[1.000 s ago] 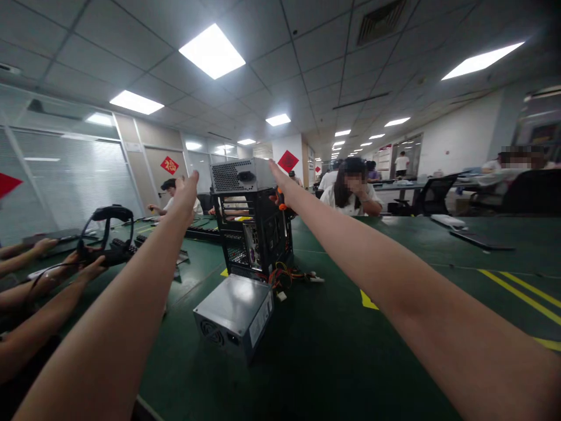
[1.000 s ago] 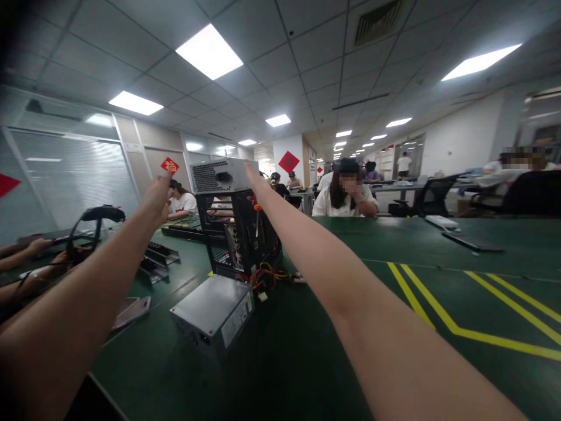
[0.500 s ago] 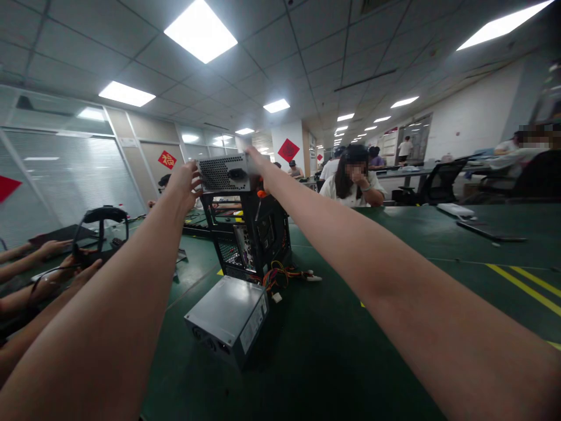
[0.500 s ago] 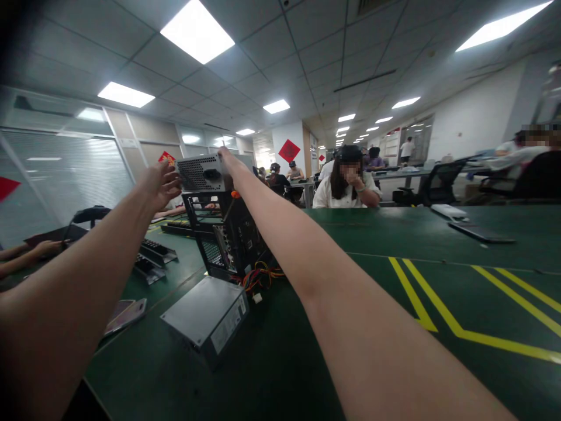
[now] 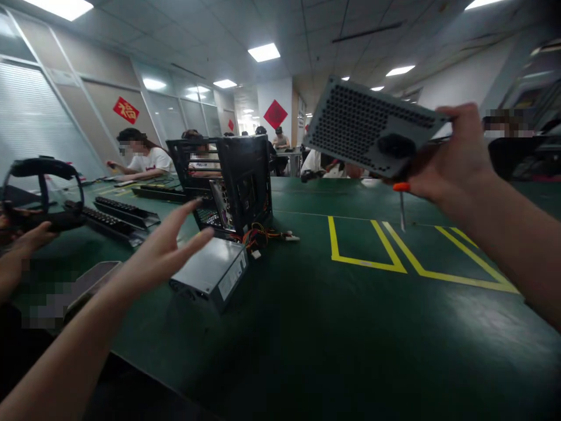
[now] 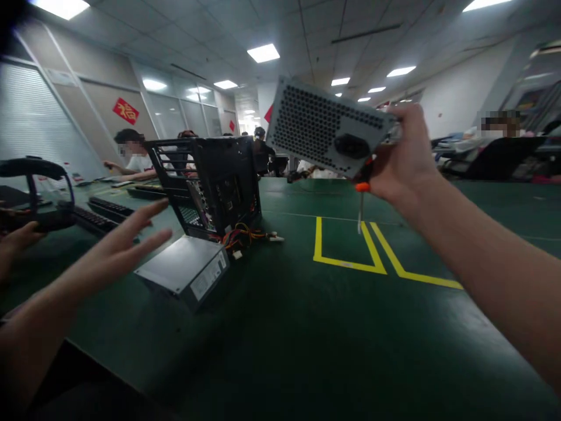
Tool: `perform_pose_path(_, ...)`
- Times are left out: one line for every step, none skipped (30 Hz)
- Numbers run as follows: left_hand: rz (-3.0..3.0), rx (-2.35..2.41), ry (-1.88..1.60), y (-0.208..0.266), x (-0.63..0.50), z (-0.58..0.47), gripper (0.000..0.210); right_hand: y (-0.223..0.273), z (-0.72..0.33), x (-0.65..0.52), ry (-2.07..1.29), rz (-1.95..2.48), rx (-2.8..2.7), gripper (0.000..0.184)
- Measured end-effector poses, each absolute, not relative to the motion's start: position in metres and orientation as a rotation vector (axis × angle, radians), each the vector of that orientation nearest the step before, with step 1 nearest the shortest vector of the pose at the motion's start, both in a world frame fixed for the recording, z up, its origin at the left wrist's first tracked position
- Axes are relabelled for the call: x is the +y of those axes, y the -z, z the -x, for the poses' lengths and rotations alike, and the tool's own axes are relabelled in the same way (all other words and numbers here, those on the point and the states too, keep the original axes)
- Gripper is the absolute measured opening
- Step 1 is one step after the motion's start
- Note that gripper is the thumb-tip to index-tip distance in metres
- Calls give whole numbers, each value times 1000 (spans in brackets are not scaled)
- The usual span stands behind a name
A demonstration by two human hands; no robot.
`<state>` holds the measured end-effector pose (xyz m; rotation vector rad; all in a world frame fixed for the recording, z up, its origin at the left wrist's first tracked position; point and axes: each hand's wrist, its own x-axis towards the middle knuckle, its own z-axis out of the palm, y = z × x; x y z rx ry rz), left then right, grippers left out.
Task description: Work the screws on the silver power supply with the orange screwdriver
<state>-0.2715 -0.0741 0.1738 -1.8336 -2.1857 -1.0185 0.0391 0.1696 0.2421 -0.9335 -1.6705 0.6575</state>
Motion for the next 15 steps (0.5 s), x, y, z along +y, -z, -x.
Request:
perform_pose_path(1799,-2236,812,-148,-83,277,70,-228,-62,160,-810,900,-1599,52)
perform_pose_path(1785,-2241,629,-124,-88,281,72,-212,-82,151,-978,859,-1534,50)
perform_pose_path(1761,-2242,476,-103,-91,284,74,-196,-100,142,-1120,840,-1463,45)
perform_pose_path(1743,-2246,355,-85,-91,286,74,-179,-114,133,-1213,845,-1385,41)
perform_pose_path(1730,-2253,272,-72,-90,287,75,-162,-125,125,-1282,879,-1323,37)
perform_pose_path(1726,-2260,211,-62,-88,287,75,-145,-133,118,-1348,928,-1288,34)
perform_pose_path(1714,-2265,169,-55,-86,286,75,-130,-140,112,-1377,967,-1266,31)
perform_pose_path(1699,-2271,139,-51,-84,285,74,-115,-145,106,-1401,993,-1263,29)
perform_pose_path(1677,-2273,120,-49,-83,284,71,-101,-150,100,-1419,1017,-1257,28)
perform_pose_path(1662,-2270,108,-48,-82,283,69,-89,-154,95,-1448,1047,-1254,28)
perform_pose_path(1651,-2266,99,-48,-83,281,66,-79,-157,90,-1477,1075,-1254,28)
perform_pose_path(1642,-2259,92,-49,-84,281,64,-69,-159,85,-1510,1102,-1260,29)
perform_pose_path(1635,-2253,86,-49,-85,280,63,-62,-162,81,-1539,1131,-1266,30)
perform_pose_path(1627,-2248,82,-49,-87,278,61,-55,-164,77,-1554,1155,-1281,31)
perform_pose_path(1618,-2244,79,-49,-89,277,60,-50,-165,74,-1557,1172,-1315,31)
